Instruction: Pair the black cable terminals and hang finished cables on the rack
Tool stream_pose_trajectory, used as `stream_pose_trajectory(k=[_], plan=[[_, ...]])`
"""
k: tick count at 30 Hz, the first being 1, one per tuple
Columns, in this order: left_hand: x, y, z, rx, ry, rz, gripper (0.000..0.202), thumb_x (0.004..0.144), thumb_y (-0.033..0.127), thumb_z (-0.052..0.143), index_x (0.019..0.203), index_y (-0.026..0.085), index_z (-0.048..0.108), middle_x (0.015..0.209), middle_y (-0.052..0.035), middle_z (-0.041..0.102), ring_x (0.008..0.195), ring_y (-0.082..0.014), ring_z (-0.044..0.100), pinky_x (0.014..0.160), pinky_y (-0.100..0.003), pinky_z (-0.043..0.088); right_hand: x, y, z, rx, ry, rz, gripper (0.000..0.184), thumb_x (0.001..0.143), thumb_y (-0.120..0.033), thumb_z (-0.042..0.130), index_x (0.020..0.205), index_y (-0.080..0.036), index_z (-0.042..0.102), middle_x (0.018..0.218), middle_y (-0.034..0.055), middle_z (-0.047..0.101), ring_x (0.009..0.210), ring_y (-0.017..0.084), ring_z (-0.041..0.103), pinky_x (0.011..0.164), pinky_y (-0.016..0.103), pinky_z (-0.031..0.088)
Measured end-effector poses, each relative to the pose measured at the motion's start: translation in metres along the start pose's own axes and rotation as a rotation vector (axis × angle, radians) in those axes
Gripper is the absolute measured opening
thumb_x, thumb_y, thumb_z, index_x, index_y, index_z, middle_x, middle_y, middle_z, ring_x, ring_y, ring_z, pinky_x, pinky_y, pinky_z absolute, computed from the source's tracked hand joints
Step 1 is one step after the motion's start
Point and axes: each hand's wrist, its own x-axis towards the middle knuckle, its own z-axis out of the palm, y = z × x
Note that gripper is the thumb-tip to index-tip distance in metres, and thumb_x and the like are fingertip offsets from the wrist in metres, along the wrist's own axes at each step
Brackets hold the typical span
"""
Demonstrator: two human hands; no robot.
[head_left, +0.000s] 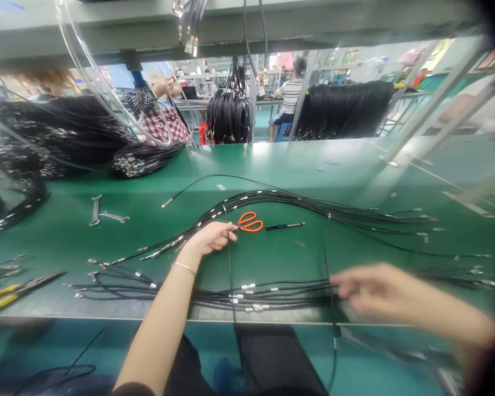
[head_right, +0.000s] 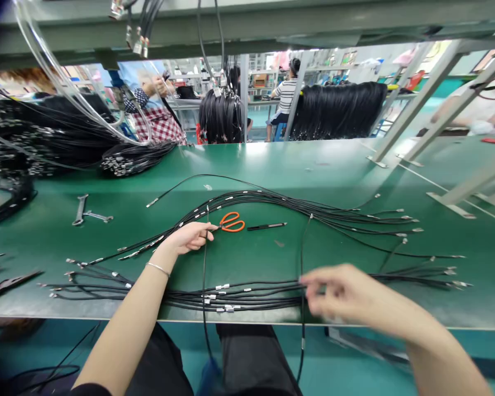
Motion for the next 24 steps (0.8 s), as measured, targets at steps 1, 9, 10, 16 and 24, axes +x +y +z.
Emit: stream_pose_trajectory(k=[1, 9, 10, 16, 24], plan=[[-0.001, -0.001, 0.001, 0.038, -0.028, 0.005, 0.022, 0.091, 0.028, 0.063, 0.101, 0.008, 0.064, 0.075, -0.0087, 0.068, 0.033, 0.0004, 0.029, 0.031, -0.011, 0.015, 0.016, -0.001, 0.001, 0.057, -0.018, 0.113, 0.044, 0.075, -0.066, 0.064, 0.083, -0.024, 0.074, 0.078, 0.0143, 0.071, 0.055, 0.022, 0.063, 0.048, 0.036, 0.054], [-0.007, -0.005, 0.0, 0.196, -0.117, 0.07, 0.029, 0.084, 0.029, 0.071, 0.102, 0.006, 0.067, 0.086, -0.0143, 0.069, 0.037, -0.0006, 0.033, 0.031, -0.013, 0.016, 0.11, -0.002, 0.008, 0.282, 0.114, 0.166, 0.046, 0.071, -0.055, 0.073, 0.085, -0.011, 0.067, 0.083, 0.0144, 0.072, 0.049, 0.009, 0.048, 0.041, 0.021, 0.036], [-0.006, -0.004, -0.001, 0.191, -0.076, 0.098, 0.03, 0.087, 0.03, 0.068, 0.107, 0.007, 0.065, 0.088, -0.0136, 0.069, 0.037, -0.0004, 0.033, 0.032, -0.013, 0.016, 0.112, -0.008, 0.011, 0.329, 0.092, 0.124, 0.047, 0.07, -0.053, 0.074, 0.089, -0.011, 0.066, 0.086, 0.0136, 0.072, 0.05, 0.008, 0.047, 0.041, 0.02, 0.035], [0.007, -0.003, -0.01, 0.162, 0.16, 0.231, 0.032, 0.101, 0.032, 0.043, 0.122, 0.008, 0.049, 0.072, -0.0057, 0.065, 0.033, -0.0004, 0.028, 0.032, -0.014, 0.015, 0.13, -0.053, 0.03, 0.571, -0.111, -0.017, 0.043, 0.067, -0.038, 0.079, 0.097, -0.012, 0.062, 0.083, 0.0104, 0.07, 0.05, 0.006, 0.045, 0.04, 0.019, 0.032], [-0.013, -0.001, 0.009, 0.213, -0.213, 0.245, 0.046, 0.078, 0.025, 0.076, 0.118, 0.014, 0.055, 0.08, -0.0046, 0.068, 0.046, -0.0079, 0.056, 0.04, -0.017, 0.045, 0.142, -0.084, 0.063, 0.625, -0.324, -0.21, 0.056, 0.083, -0.042, 0.071, 0.128, -0.014, 0.055, 0.075, 0.003, 0.068, 0.047, 0.007, 0.054, 0.039, 0.016, 0.039]])
